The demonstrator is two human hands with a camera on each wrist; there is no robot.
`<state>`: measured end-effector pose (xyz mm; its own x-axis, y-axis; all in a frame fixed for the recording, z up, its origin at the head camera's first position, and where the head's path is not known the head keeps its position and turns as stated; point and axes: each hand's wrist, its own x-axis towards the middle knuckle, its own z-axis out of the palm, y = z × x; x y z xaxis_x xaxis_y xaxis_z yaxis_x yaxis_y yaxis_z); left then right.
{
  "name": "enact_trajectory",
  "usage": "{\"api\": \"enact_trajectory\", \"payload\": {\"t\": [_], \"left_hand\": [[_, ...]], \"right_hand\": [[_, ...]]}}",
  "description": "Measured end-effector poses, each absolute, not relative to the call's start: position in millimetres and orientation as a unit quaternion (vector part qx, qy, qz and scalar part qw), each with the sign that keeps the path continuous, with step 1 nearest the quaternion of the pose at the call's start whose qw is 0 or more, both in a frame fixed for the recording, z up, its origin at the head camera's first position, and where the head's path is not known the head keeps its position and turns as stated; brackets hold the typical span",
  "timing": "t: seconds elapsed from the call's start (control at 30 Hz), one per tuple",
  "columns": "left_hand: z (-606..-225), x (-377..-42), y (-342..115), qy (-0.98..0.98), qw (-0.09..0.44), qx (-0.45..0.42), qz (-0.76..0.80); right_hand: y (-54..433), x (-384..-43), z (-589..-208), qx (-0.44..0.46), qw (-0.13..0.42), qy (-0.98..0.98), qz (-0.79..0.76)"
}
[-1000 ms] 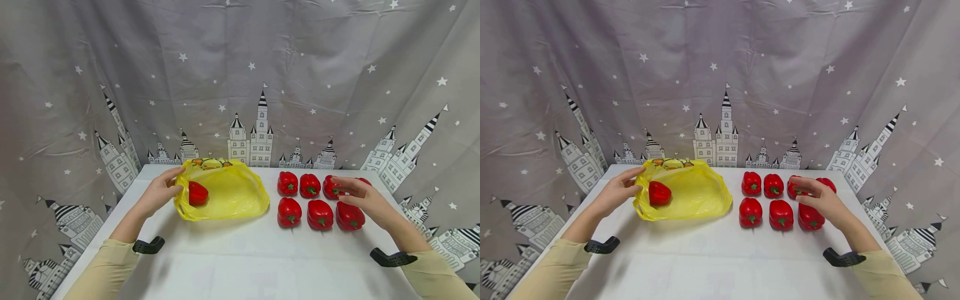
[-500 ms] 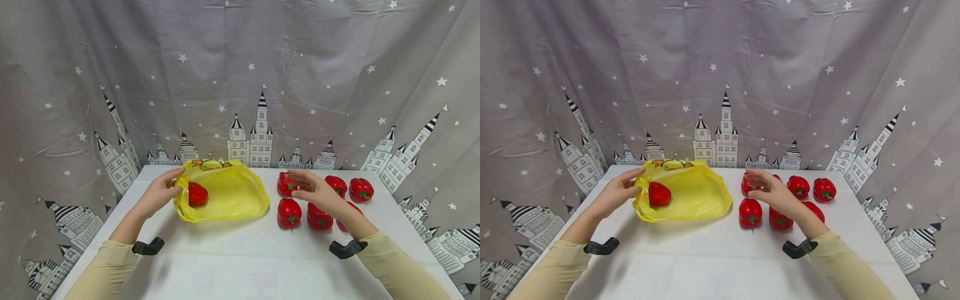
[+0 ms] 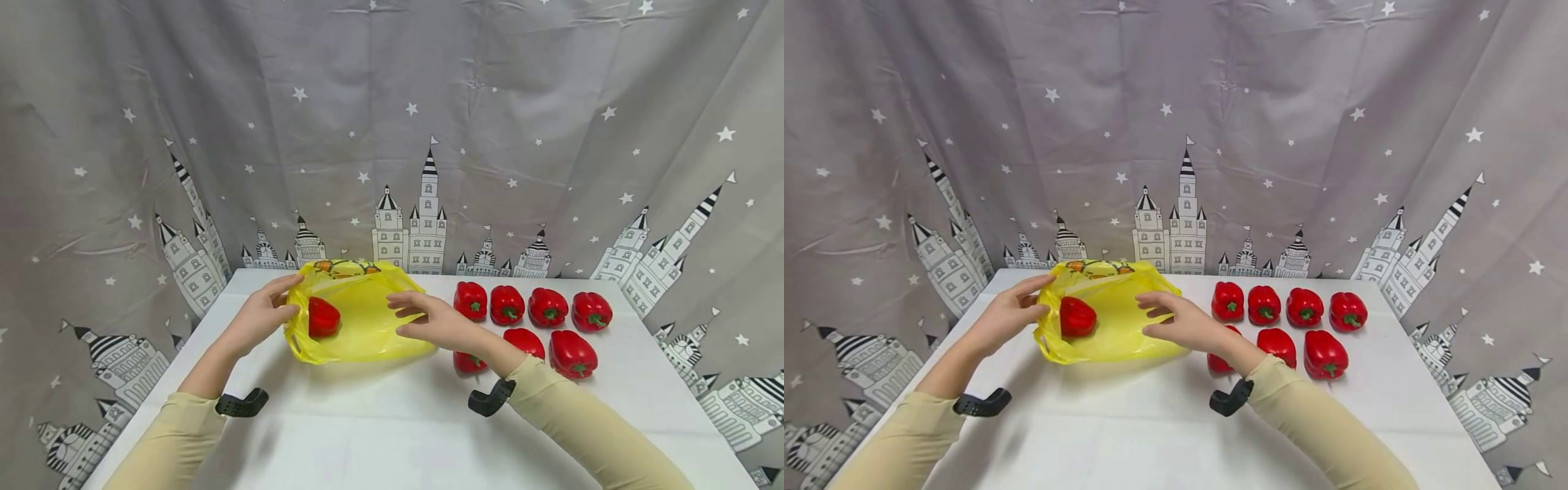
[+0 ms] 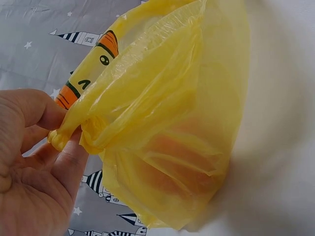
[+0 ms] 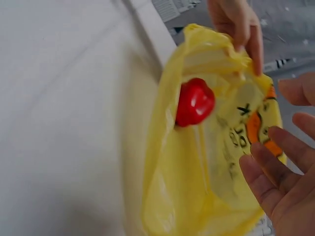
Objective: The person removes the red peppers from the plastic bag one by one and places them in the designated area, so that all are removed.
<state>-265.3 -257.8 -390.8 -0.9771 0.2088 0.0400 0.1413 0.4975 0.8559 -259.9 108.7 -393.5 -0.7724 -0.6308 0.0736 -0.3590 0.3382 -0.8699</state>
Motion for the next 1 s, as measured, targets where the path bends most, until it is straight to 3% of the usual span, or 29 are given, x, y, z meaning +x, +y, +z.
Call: {"api": "enact_trajectory", "payload": {"t": [1.0], "left_hand": [[-393.9,-259.3,-255.3,0.865,0.030,0.116,0.487]], "right_hand": [[-17.4,-326.3,-438.4,-0.256,0.165,0.849,-0.432]]}}
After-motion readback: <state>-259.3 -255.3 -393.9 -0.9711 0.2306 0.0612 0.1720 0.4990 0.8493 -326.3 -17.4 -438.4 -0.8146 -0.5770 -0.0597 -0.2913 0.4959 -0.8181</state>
